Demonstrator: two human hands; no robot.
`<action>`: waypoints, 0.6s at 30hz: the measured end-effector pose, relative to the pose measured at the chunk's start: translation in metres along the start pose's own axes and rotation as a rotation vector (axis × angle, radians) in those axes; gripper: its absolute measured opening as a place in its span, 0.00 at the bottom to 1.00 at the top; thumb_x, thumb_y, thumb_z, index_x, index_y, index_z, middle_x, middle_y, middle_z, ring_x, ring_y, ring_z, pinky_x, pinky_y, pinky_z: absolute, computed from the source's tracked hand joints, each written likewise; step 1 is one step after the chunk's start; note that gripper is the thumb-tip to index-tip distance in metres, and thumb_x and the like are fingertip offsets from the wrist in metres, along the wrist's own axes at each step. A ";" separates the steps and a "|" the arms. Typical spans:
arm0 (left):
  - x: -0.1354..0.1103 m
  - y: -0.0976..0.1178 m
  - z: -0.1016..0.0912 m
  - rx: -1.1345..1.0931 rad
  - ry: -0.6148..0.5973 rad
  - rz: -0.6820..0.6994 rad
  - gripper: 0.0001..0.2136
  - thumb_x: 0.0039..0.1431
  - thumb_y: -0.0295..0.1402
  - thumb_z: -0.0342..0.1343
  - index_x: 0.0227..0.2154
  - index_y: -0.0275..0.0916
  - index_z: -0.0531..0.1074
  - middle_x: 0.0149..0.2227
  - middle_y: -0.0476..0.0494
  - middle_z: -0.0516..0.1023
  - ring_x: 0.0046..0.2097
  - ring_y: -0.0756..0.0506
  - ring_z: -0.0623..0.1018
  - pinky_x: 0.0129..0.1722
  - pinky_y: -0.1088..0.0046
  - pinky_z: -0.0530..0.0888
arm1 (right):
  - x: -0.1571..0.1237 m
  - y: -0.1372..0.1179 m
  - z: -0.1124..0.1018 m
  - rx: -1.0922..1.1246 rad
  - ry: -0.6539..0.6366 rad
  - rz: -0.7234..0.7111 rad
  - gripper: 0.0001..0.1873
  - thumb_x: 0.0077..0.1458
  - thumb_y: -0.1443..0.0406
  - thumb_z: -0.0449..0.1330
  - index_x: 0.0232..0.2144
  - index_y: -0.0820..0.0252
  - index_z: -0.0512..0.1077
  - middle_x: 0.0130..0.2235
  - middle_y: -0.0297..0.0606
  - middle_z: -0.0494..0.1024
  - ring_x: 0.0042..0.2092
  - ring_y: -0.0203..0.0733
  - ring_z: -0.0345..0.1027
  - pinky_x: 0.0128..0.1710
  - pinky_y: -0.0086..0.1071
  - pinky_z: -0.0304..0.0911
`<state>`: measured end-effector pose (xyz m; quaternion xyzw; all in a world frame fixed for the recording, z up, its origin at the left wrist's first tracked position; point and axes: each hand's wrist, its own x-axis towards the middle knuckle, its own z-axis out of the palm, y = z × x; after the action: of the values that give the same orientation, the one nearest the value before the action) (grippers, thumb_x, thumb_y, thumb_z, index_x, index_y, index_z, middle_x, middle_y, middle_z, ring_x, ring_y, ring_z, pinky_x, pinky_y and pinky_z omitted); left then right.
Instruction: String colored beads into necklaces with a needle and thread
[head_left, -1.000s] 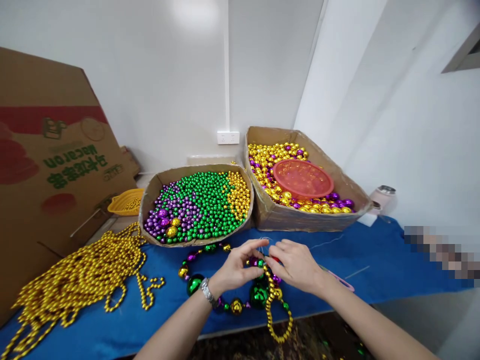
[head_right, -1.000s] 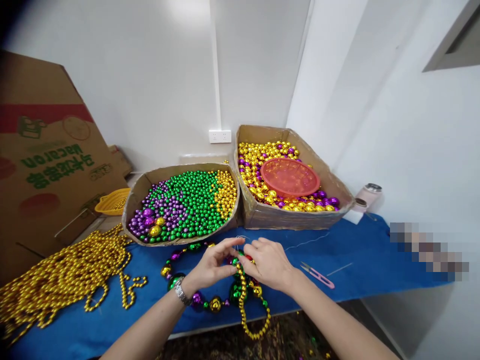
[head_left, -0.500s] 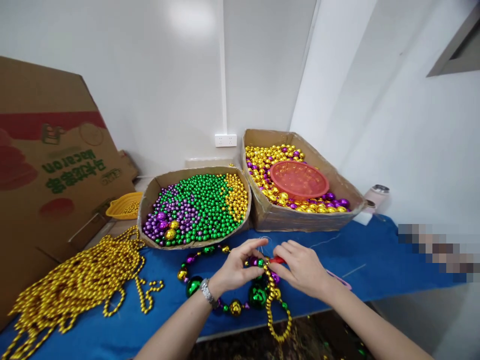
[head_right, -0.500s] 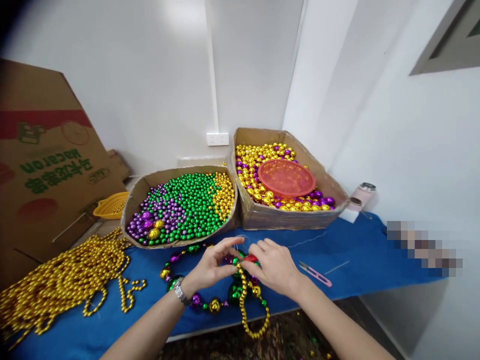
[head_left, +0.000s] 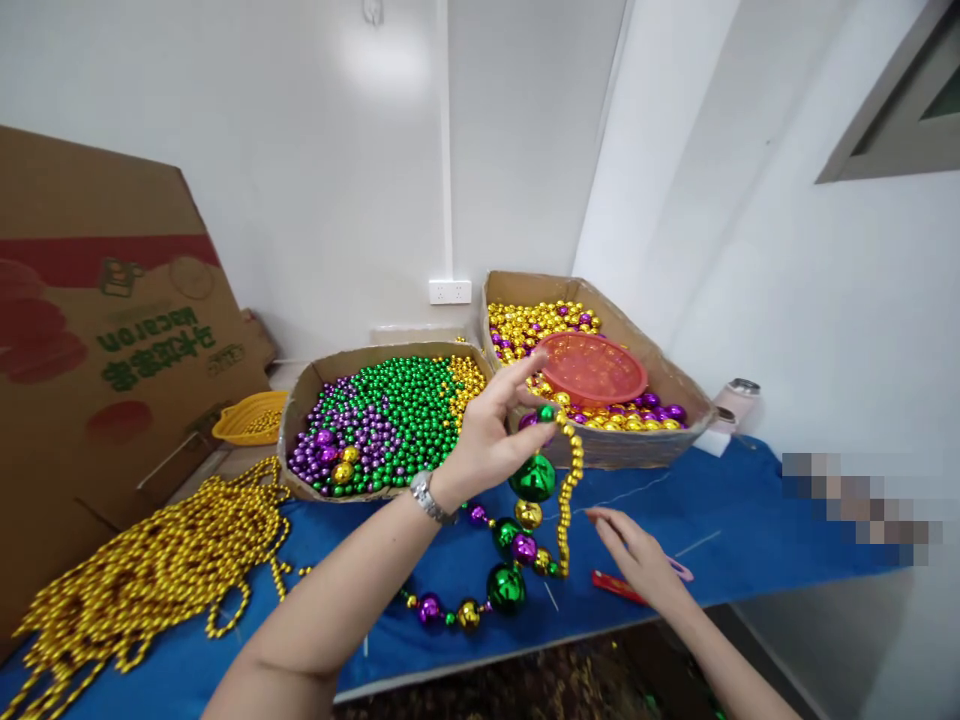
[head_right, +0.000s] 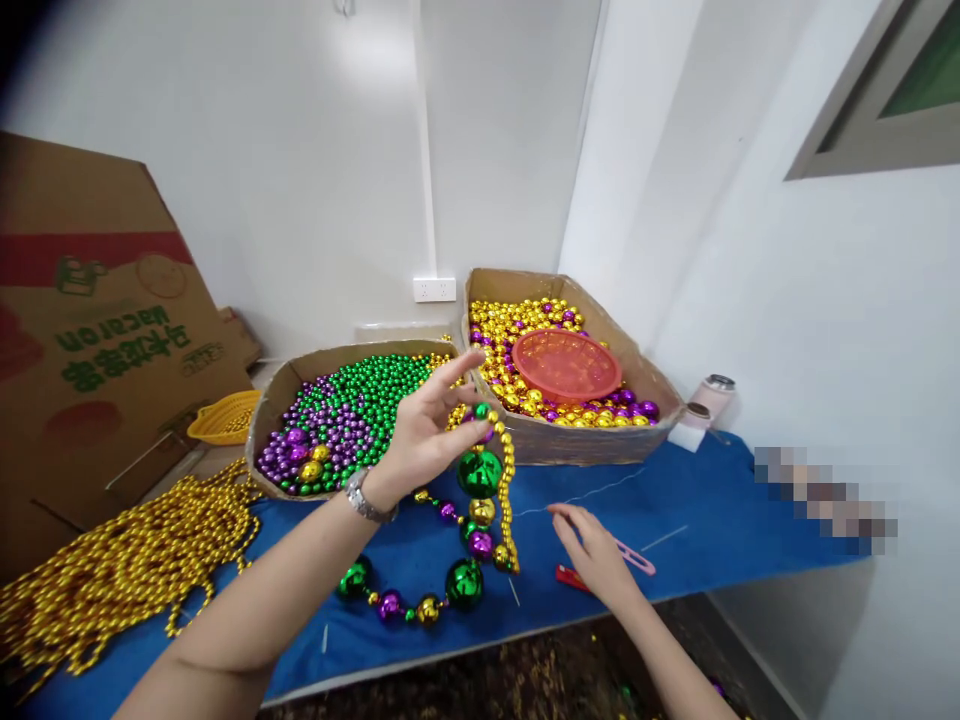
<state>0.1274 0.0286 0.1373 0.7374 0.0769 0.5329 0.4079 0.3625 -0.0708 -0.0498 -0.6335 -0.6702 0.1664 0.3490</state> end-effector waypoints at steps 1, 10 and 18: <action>0.013 0.010 0.000 0.022 0.010 0.051 0.30 0.52 0.27 0.59 0.59 0.44 0.58 0.60 0.37 0.63 0.43 0.45 0.77 0.45 0.64 0.75 | 0.006 -0.008 -0.002 0.078 -0.029 -0.025 0.26 0.63 0.49 0.39 0.48 0.57 0.67 0.46 0.48 0.75 0.48 0.49 0.69 0.48 0.45 0.64; 0.105 0.074 0.003 0.345 0.026 0.297 0.26 0.59 0.27 0.42 0.61 0.37 0.52 0.62 0.39 0.57 0.44 0.45 0.78 0.39 0.68 0.74 | 0.072 -0.106 0.019 0.563 -0.210 -0.289 0.42 0.49 0.43 0.57 0.60 0.57 0.54 0.55 0.47 0.67 0.56 0.50 0.62 0.55 0.45 0.57; 0.149 0.104 -0.003 0.425 0.177 0.197 0.35 0.51 0.18 0.54 0.61 0.43 0.52 0.64 0.44 0.55 0.43 0.48 0.78 0.39 0.75 0.77 | 0.089 -0.173 -0.009 0.708 -0.155 -0.271 0.22 0.55 0.47 0.56 0.36 0.60 0.70 0.35 0.39 0.75 0.40 0.42 0.70 0.40 0.35 0.66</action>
<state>0.1536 0.0435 0.3163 0.7611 0.1504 0.6043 0.1815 0.2461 -0.0113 0.0943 -0.3650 -0.6732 0.3872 0.5134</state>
